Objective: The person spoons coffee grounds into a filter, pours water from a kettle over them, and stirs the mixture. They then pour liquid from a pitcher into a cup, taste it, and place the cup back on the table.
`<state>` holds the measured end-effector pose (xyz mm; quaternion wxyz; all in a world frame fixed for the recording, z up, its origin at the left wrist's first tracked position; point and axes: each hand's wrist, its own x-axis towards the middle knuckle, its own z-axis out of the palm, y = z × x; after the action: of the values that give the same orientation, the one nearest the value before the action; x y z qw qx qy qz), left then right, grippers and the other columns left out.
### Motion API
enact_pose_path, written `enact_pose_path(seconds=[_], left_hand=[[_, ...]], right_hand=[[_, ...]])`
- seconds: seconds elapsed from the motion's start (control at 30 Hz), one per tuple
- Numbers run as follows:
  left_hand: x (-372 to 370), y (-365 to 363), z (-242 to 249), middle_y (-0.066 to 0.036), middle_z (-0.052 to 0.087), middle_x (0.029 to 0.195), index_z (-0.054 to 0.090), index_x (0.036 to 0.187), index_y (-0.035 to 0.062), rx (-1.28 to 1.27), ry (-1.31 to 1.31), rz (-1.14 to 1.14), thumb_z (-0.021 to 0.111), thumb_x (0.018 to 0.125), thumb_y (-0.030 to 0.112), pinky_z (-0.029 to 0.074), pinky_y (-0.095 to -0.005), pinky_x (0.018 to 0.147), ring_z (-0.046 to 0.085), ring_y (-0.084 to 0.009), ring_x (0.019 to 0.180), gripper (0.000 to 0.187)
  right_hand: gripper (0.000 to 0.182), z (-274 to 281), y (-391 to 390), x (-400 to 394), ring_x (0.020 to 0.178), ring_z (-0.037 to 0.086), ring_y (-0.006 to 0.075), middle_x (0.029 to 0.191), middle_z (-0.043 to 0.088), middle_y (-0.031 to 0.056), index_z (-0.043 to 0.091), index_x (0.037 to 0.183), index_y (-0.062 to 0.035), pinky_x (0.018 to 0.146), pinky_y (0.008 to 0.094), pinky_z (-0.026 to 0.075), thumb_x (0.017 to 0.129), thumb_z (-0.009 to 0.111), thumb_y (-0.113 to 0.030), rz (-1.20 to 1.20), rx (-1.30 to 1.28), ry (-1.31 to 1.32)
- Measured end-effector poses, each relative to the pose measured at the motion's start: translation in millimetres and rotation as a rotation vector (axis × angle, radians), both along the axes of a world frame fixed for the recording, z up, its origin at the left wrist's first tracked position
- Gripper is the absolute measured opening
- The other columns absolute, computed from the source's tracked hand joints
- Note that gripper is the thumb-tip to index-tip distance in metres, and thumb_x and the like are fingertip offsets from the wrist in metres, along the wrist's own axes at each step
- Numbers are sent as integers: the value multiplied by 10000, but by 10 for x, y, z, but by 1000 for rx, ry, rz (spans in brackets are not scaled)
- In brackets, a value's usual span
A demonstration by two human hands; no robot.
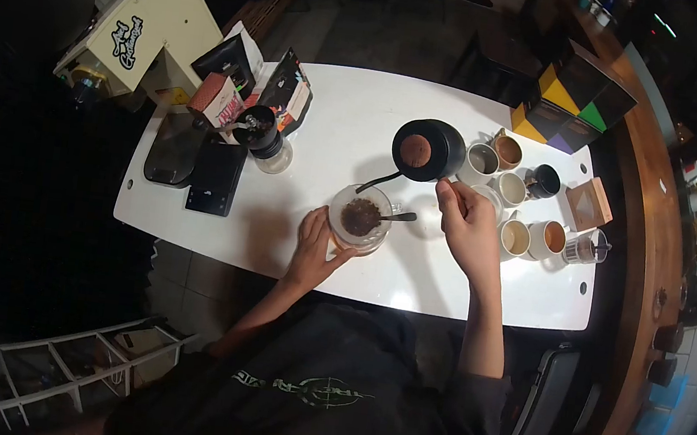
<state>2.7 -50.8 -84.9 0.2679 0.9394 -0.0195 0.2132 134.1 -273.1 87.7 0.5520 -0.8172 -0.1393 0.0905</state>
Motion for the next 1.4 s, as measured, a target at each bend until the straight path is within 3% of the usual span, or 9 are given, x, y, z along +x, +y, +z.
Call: enact_pose_path(seconds=[0.03,0.13,0.33,0.53,0.63,0.77,0.93,1.2,1.4], left_hand=[[-10,7,6,-257,421,1376,436,1321,-94,2,0,-10,769,826,348,271,-512,1120,336,-421,1334,742],[0,7,45,-248,401,1397,413,1352,-65,4,-7,-36,776,820,325,271,-513,1123,319,-417,1354,753],[-114,50,97,-213,377,1441,373,1378,-7,-142,-63,-45,822,765,266,280,-530,1113,327,-392,1362,807],[-346,223,139,-193,404,1420,376,1394,19,-195,-59,6,770,826,247,312,-479,1107,372,-360,1326,729],[-311,246,174,-197,409,1411,370,1403,17,-265,-51,12,750,853,309,314,-483,1106,383,-360,1320,729],[-188,237,212,-205,403,1417,364,1409,13,-285,-50,-12,749,849,393,319,-483,1104,388,-362,1319,778],[-71,119,130,-208,385,1426,327,1437,4,-315,-7,-87,785,784,489,316,-487,1106,376,-379,1331,934],[86,18,-45,-206,368,1440,318,1453,28,-239,27,-73,839,744,391,308,-503,1105,335,-394,1345,952],[122,14,-113,-200,381,1440,358,1434,41,-177,55,-67,843,743,314,300,-508,1109,326,-409,1351,888]], right_hand=[[343,16,-18,-23,479,315,13,581,396,-83,583,791,-35,433,226,219,1016,559,-293,12,74,91],[349,63,-87,-89,436,279,18,566,361,-89,520,751,-89,404,225,195,1026,532,-302,9,235,257],[353,-33,-250,-150,414,262,33,538,332,-70,477,783,-101,396,217,186,1024,509,-356,-35,504,398],[337,-103,-446,-350,410,211,28,531,285,-76,435,822,-111,391,207,178,1026,486,-374,-106,719,471],[347,-175,-577,-454,409,243,33,525,299,-64,450,812,-94,398,213,175,1025,498,-364,-131,748,468],[346,-238,-718,-626,405,188,22,524,265,-84,427,817,-109,387,204,165,1035,453,-377,-213,720,480],[356,-359,-937,-808,400,227,27,519,295,-65,441,804,-101,390,212,173,1029,484,-373,-297,718,503],[344,-604,-1078,-1174,402,237,34,520,299,-66,444,811,-105,392,213,193,1028,485,-369,-397,662,609],[358,-879,-976,-1226,403,263,43,517,320,-55,459,798,-102,396,217,197,1024,505,-376,-344,631,702]])
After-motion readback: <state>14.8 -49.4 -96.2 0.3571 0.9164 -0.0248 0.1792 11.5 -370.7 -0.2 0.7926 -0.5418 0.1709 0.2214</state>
